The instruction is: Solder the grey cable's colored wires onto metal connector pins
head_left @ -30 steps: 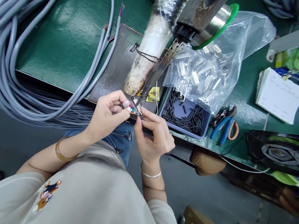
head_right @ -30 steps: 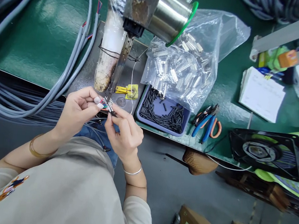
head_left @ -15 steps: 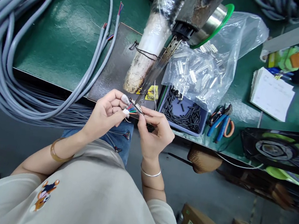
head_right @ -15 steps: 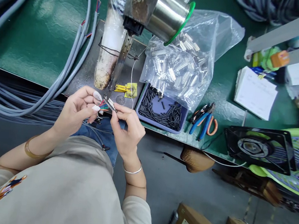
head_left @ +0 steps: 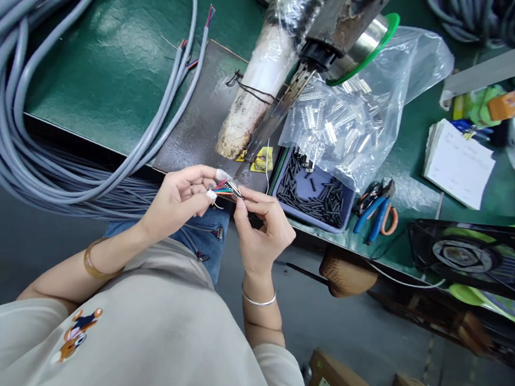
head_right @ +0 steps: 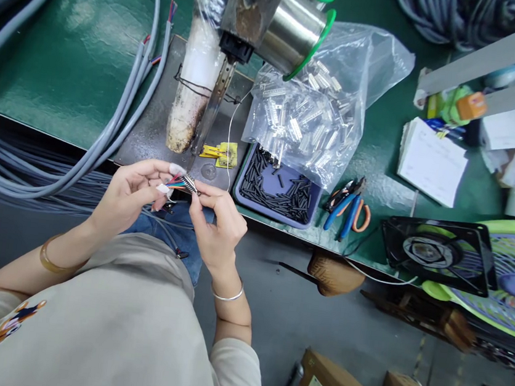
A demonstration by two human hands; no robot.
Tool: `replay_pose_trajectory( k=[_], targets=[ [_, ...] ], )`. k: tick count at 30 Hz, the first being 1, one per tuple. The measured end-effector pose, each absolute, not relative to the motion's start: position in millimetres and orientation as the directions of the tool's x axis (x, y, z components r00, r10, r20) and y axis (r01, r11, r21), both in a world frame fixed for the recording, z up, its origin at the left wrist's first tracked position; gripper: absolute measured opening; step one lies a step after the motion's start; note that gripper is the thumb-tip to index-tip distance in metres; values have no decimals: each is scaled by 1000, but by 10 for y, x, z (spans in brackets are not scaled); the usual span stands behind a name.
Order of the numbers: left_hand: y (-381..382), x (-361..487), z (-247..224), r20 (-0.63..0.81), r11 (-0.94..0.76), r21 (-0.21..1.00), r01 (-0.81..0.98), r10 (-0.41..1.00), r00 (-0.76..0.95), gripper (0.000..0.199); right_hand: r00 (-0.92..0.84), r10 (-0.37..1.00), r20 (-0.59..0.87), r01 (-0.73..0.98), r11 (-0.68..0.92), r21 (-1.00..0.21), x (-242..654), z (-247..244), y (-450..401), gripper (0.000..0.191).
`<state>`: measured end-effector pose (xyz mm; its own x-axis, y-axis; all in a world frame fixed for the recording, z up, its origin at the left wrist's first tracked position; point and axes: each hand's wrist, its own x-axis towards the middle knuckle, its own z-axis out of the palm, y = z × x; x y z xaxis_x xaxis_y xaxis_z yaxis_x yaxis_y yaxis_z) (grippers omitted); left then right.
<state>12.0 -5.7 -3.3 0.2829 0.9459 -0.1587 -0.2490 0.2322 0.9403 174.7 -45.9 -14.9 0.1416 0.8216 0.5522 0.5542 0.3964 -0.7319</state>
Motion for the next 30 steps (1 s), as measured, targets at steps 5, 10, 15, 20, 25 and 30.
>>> replay_pose_trajectory(
  k=[5,10,15,20,25,30],
  targets=[
    [-50,77,-25,-153,222,953,-207,940,305,18,130,847,515,534,377,-757,1765,-177,-480,14],
    [-45,61,17,-116,191,968,-165,917,381,18,130,820,558,587,390,-710,1784,-168,-486,15],
    [-69,70,33,-79,148,977,-154,919,385,17,121,767,630,649,419,-635,1766,-160,-474,16],
    [-77,76,17,-67,135,978,-157,924,378,18,104,768,632,642,433,-633,1757,-166,-454,17],
    [-72,131,28,-78,121,983,-136,957,281,16,63,740,670,694,450,-562,1734,-177,-437,19],
    [-66,206,35,-93,123,983,-139,974,207,15,32,716,697,709,475,-521,1702,-197,-404,21]
  ],
)
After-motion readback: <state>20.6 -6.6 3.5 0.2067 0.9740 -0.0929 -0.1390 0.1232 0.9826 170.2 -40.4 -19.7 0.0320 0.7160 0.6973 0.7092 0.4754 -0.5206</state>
